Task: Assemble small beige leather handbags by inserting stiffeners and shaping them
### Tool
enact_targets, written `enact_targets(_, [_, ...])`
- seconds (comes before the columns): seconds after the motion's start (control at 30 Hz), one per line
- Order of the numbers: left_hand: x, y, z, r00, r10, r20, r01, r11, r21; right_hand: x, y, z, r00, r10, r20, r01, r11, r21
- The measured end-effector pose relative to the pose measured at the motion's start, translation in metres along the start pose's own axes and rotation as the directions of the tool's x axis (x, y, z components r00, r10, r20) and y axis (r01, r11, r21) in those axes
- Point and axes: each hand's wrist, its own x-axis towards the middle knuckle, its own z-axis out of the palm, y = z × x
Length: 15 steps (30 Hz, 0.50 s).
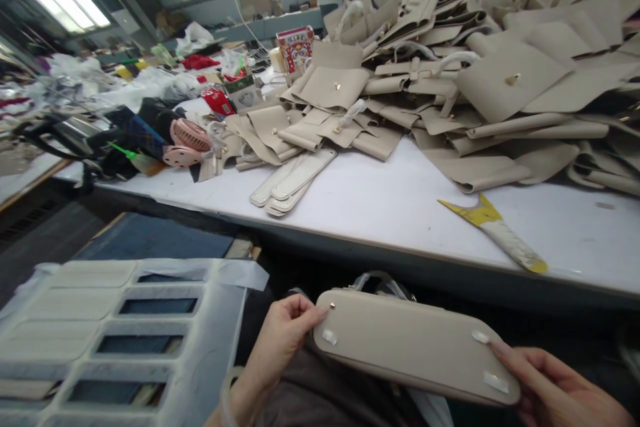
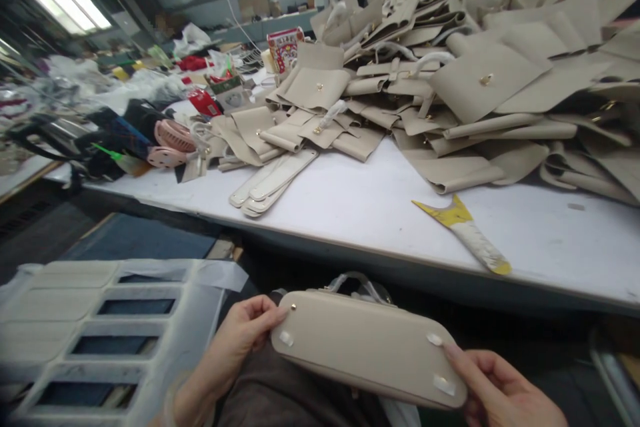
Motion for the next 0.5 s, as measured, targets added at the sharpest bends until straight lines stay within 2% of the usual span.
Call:
enact_targets(0.17, [0.001,-0.004,-0.002,1.000,-0.026,-0.011,0.027,0.995,0.094,-0.026,-0.029,0.015,0.997,-0.057,0.052,0.055,0.998,0.039])
enact_targets(0.5, [0.015,-0.020,-0.010,0.998,-0.056,0.010,0.054,0.990,0.130,-0.024,-0.028,0.017,0.993,-0.106,0.056,0.105,0.994,0.026])
